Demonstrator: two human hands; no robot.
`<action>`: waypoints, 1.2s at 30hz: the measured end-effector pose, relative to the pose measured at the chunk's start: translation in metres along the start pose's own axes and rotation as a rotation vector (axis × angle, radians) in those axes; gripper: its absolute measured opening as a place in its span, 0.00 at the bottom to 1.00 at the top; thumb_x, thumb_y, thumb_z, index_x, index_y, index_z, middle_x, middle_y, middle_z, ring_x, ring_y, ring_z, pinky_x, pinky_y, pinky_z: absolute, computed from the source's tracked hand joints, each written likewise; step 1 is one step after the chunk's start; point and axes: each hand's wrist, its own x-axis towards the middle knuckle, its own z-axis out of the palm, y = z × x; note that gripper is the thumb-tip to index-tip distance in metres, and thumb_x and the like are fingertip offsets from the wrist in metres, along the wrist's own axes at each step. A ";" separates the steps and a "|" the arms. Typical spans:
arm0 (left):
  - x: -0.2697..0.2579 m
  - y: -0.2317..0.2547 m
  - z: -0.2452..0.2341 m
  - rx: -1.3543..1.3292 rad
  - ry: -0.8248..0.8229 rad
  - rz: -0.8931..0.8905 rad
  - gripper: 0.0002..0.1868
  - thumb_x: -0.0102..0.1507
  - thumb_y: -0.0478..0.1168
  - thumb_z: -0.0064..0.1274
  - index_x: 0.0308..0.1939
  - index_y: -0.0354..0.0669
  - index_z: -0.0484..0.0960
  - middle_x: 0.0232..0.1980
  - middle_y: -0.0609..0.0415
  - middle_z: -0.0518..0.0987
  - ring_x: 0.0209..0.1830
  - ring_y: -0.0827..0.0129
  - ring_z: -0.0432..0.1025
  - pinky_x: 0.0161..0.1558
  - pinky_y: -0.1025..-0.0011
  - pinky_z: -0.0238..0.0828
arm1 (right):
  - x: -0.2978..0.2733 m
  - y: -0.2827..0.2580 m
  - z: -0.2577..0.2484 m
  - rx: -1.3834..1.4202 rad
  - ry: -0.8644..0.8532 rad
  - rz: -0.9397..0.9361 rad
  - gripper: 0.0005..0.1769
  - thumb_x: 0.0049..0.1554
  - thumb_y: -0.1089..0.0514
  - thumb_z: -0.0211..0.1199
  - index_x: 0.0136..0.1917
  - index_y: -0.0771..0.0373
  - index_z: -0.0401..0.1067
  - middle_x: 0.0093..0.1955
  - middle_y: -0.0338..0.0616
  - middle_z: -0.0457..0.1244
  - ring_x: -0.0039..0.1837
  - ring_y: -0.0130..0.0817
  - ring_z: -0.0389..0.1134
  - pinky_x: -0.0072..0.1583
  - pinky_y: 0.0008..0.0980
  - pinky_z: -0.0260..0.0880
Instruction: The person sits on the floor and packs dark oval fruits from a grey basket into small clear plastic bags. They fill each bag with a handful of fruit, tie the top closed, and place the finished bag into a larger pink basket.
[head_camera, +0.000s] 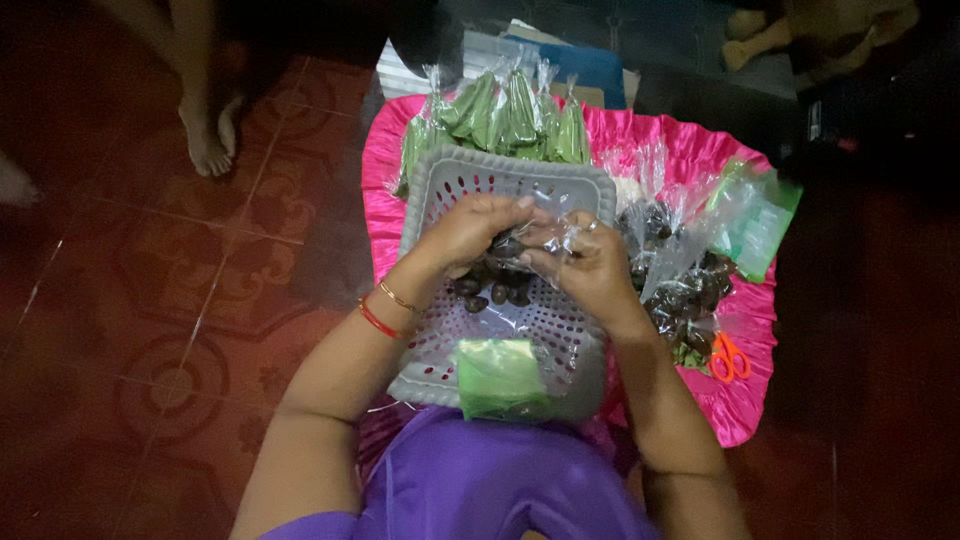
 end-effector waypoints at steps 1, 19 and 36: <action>0.000 -0.001 0.002 -0.078 -0.010 -0.005 0.20 0.71 0.47 0.50 0.52 0.30 0.84 0.43 0.48 0.86 0.38 0.68 0.79 0.41 0.71 0.78 | 0.000 -0.001 -0.001 0.030 -0.011 0.026 0.19 0.54 0.64 0.73 0.59 0.63 0.77 0.53 0.39 0.68 0.56 0.28 0.72 0.57 0.28 0.74; -0.020 0.027 -0.020 -0.259 0.128 0.083 0.26 0.72 0.53 0.41 0.55 0.30 0.76 0.44 0.37 0.85 0.36 0.58 0.84 0.35 0.64 0.84 | 0.022 0.017 -0.025 0.018 0.006 0.065 0.10 0.62 0.56 0.65 0.56 0.58 0.78 0.53 0.43 0.69 0.49 0.29 0.71 0.49 0.30 0.76; -0.029 0.028 -0.025 -0.269 0.115 0.194 0.27 0.74 0.53 0.40 0.62 0.31 0.77 0.43 0.39 0.84 0.39 0.60 0.82 0.39 0.65 0.83 | 0.032 0.132 0.066 -0.556 -0.235 0.189 0.16 0.63 0.59 0.46 0.54 0.63 0.75 0.54 0.52 0.70 0.57 0.43 0.73 0.56 0.43 0.75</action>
